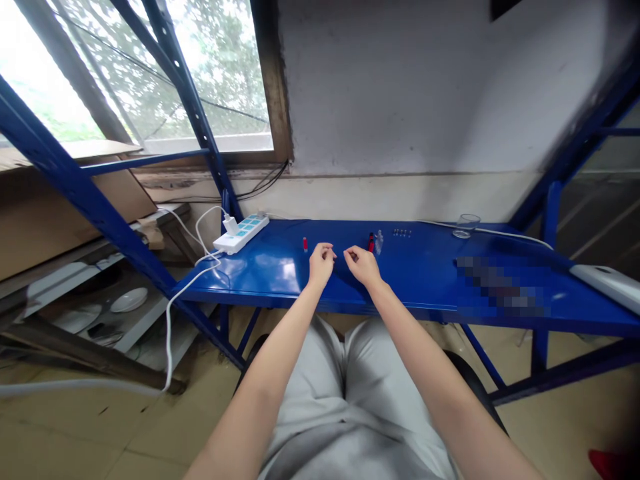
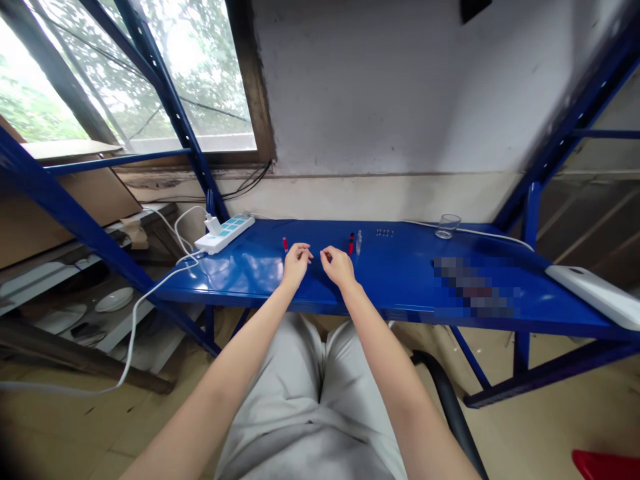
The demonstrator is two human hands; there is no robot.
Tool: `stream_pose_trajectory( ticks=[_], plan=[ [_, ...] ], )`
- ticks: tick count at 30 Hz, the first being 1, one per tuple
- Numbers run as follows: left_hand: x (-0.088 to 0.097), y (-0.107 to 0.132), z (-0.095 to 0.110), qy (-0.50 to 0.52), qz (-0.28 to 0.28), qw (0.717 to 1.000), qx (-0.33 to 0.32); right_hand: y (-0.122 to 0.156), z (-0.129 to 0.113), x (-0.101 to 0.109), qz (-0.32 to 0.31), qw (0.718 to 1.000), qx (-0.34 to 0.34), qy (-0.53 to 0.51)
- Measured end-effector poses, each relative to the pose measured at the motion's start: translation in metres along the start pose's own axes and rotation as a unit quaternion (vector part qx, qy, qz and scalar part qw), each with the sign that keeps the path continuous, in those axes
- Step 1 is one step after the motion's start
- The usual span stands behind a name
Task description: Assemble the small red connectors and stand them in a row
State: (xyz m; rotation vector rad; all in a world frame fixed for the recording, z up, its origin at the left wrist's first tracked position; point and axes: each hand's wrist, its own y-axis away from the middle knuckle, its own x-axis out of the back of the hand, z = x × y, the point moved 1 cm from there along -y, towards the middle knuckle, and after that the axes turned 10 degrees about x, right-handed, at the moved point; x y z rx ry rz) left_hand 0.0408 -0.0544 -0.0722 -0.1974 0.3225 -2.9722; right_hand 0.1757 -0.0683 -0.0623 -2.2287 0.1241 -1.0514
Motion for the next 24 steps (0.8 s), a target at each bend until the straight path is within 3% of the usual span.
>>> stream_pose_trajectory(
  ticks=[5, 9, 13, 17, 20, 24],
  plan=[
    [0.029, -0.014, 0.027, -0.040, 0.167, 0.980, -0.098, 0.001, -0.001, 0.001, -0.023, 1.000, 0.003, -0.010],
    [0.056, -0.045, 0.043, -0.129, 0.225, 0.956, -0.139, 0.001, 0.000, 0.000, -0.018, 0.999, 0.022, -0.024],
    [0.067, -0.062, 0.048, -0.330, 0.151, 0.917, -0.167, 0.002, 0.003, -0.002, -0.004, 0.999, 0.029, -0.035],
    [0.063, -0.061, 0.044, -0.531, 0.064, 0.837, -0.116, 0.003, 0.005, -0.004, 0.007, 0.998, 0.032, -0.051],
    [0.058, -0.058, 0.039, -0.587, 0.044, 0.804, -0.085, 0.003, 0.005, -0.005, 0.008, 0.997, 0.036, -0.061],
    [0.052, -0.061, 0.030, -0.613, 0.010, 0.789, -0.043, 0.003, 0.005, -0.005, 0.011, 0.997, 0.040, -0.060]
  ],
)
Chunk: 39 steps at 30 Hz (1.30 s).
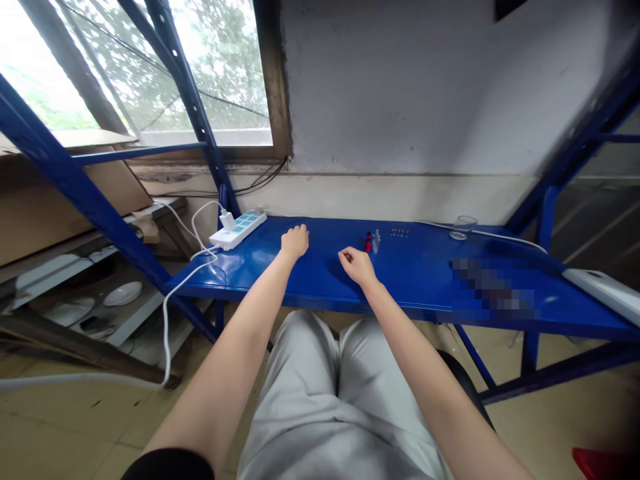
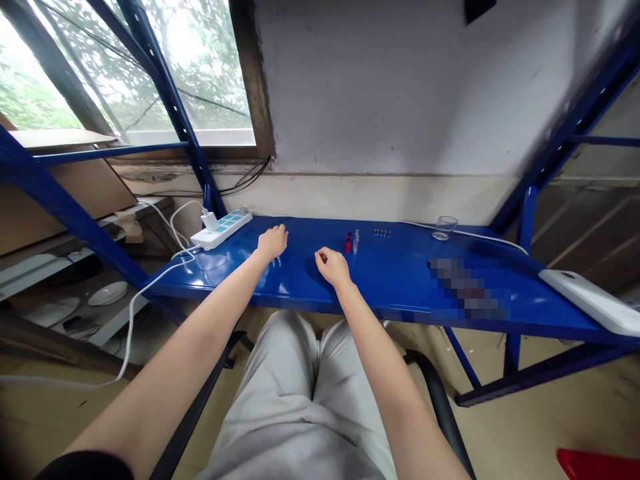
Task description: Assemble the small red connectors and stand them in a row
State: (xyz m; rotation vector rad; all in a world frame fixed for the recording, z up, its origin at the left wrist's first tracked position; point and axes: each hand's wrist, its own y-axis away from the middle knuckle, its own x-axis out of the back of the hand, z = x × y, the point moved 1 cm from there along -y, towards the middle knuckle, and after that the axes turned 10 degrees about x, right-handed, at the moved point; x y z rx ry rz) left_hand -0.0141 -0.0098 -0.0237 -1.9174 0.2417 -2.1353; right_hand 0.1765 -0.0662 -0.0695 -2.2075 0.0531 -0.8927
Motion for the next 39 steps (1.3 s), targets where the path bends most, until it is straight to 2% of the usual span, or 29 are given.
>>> stream_pose_trajectory(
  ticks=[2, 4, 8, 11, 13, 15, 18, 19, 21, 23, 29, 39],
  plan=[
    [-0.006, -0.002, 0.000, 0.001, -0.040, 0.999, 0.011, 0.000, 0.000, 0.000, 0.002, 1.000, 0.002, 0.002],
    [-0.011, -0.002, 0.000, 0.021, -0.054, 0.998, 0.027, 0.000, -0.001, 0.000, 0.002, 1.000, 0.001, 0.004],
    [-0.019, 0.003, 0.004, 0.111, -0.037, 0.992, 0.049, 0.000, -0.001, 0.000, -0.001, 1.000, -0.003, 0.005],
    [-0.027, 0.011, 0.015, 0.242, -0.016, 0.970, 0.031, -0.001, -0.001, 0.000, 0.005, 1.000, -0.006, 0.012],
    [-0.033, 0.019, 0.026, 0.356, 0.003, 0.934, 0.033, -0.001, -0.002, 0.001, 0.015, 1.000, -0.015, 0.022],
    [-0.038, 0.028, 0.036, 0.475, 0.005, 0.879, 0.046, -0.001, -0.003, 0.002, 0.022, 0.999, -0.029, 0.031],
    [-0.041, 0.043, 0.048, 0.615, -0.038, 0.785, 0.070, -0.002, -0.004, 0.003, 0.016, 0.998, -0.050, 0.033],
    [-0.041, 0.047, 0.051, 0.642, -0.053, 0.762, 0.074, -0.002, -0.004, 0.002, 0.009, 0.998, -0.055, 0.032],
    [-0.039, 0.054, 0.053, 0.672, -0.069, 0.734, 0.071, -0.001, -0.003, 0.002, -0.007, 0.998, -0.056, 0.030],
    [-0.036, 0.057, 0.053, 0.682, -0.073, 0.725, 0.061, -0.001, -0.002, 0.000, -0.017, 0.998, -0.048, 0.026],
    [-0.033, 0.059, 0.051, 0.684, -0.084, 0.722, 0.066, 0.000, 0.001, -0.003, -0.034, 0.999, -0.016, -0.010],
    [-0.039, 0.059, 0.049, 0.681, -0.089, 0.724, 0.070, 0.000, 0.002, -0.003, 0.009, 1.000, 0.017, -0.011]
  ],
)
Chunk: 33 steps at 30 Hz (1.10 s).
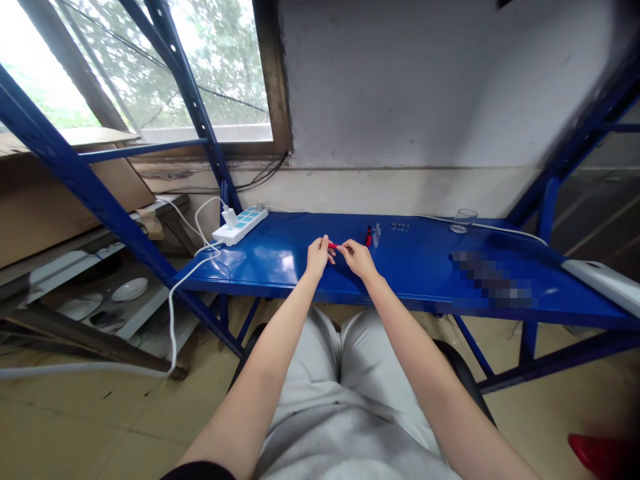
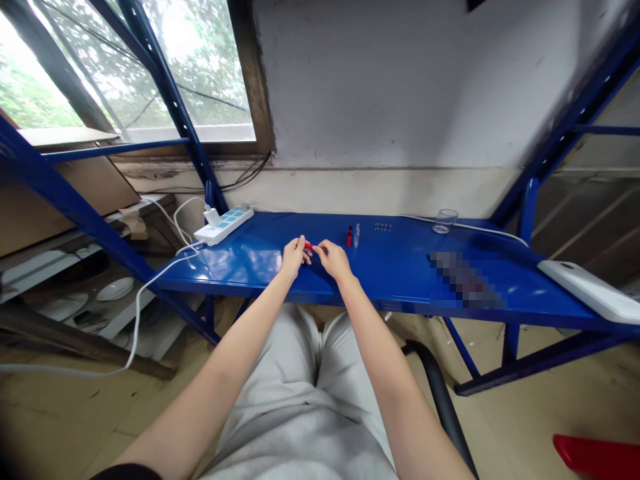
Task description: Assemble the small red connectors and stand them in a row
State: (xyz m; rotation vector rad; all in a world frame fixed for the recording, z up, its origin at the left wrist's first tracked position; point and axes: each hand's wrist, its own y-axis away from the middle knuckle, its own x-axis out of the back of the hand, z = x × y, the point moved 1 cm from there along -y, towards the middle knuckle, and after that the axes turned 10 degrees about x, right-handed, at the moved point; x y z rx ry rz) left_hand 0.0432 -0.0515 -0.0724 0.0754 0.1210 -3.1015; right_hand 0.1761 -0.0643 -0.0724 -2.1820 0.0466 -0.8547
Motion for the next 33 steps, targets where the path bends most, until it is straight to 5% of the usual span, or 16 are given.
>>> stream_pose_trajectory(
  ticks=[10, 23, 33],
  plan=[
    [0.0006, 0.0003, -0.0003, -0.009, 0.007, 1.000, 0.014, 0.0004, 0.0015, -0.0011, 0.003, 0.999, -0.025, -0.029],
    [-0.0042, 0.0047, 0.0018, 0.007, -0.076, 0.997, 0.012, 0.0003, 0.0080, -0.0027, 0.023, 1.000, -0.015, -0.014],
    [0.0031, -0.0007, -0.0003, 0.002, 0.035, 0.999, 0.022, 0.0007, 0.0031, 0.0011, 0.026, 0.999, -0.033, 0.009]
  ],
)
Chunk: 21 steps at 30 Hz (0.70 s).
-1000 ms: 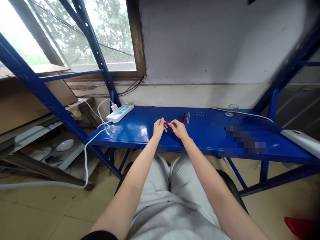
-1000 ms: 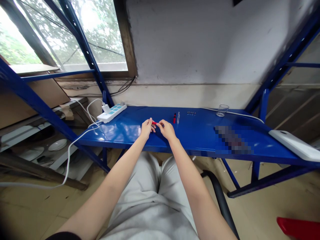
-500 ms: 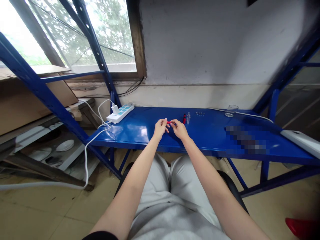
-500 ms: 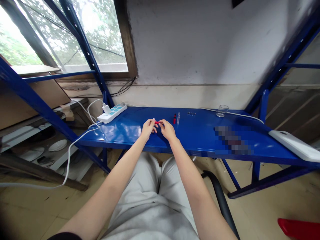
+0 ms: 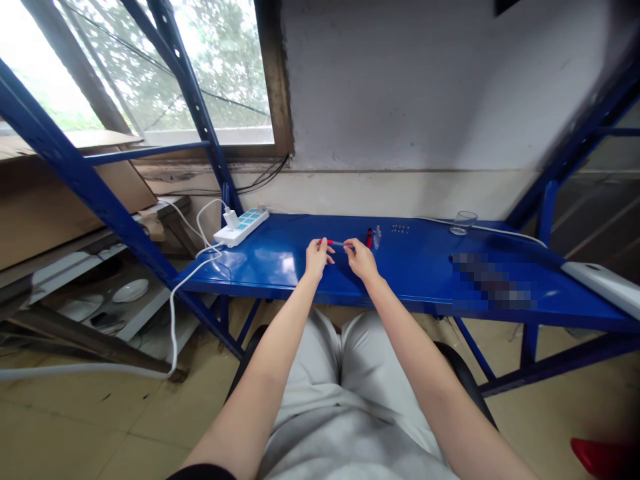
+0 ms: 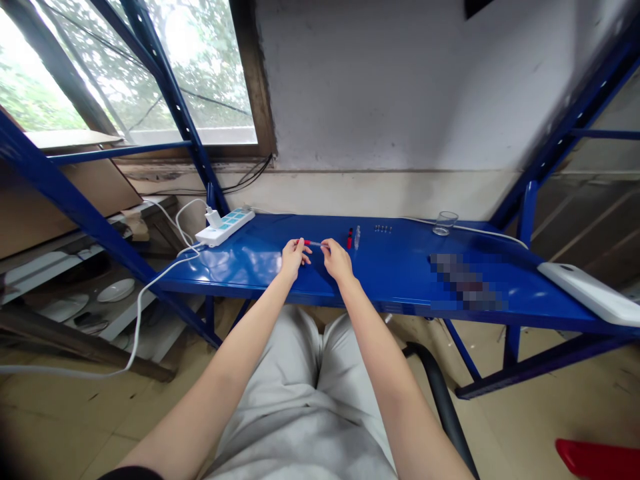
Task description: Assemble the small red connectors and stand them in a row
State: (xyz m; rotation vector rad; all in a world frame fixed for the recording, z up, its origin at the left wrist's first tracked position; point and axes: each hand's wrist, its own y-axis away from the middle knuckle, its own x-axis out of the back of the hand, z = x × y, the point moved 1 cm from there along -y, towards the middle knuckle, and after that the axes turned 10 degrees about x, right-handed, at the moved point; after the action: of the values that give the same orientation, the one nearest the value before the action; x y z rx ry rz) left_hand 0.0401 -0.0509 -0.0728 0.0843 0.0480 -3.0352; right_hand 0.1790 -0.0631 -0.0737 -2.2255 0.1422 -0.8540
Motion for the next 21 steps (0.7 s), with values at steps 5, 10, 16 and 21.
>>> stream_pose_trajectory(
  ticks=[5, 10, 16, 21],
  plan=[
    [-0.0005, -0.0025, -0.0042, -0.009, -0.009, 1.000, -0.014, -0.0003, 0.0023, 0.0016, 0.034, 0.999, -0.011, -0.015],
    [-0.0011, 0.0012, -0.0018, -0.018, -0.013, 1.000, -0.010, 0.0002, 0.0000, 0.0051, 0.067, 0.996, -0.038, -0.035],
    [-0.0044, 0.0067, 0.0005, -0.047, -0.106, 0.993, -0.014, 0.0003, -0.0027, 0.0041, 0.045, 0.998, -0.015, -0.046],
    [-0.0040, 0.0037, -0.0021, -0.030, -0.119, 0.992, -0.012, -0.0006, -0.0004, 0.0009, 0.011, 0.999, 0.018, -0.036]
  ],
)
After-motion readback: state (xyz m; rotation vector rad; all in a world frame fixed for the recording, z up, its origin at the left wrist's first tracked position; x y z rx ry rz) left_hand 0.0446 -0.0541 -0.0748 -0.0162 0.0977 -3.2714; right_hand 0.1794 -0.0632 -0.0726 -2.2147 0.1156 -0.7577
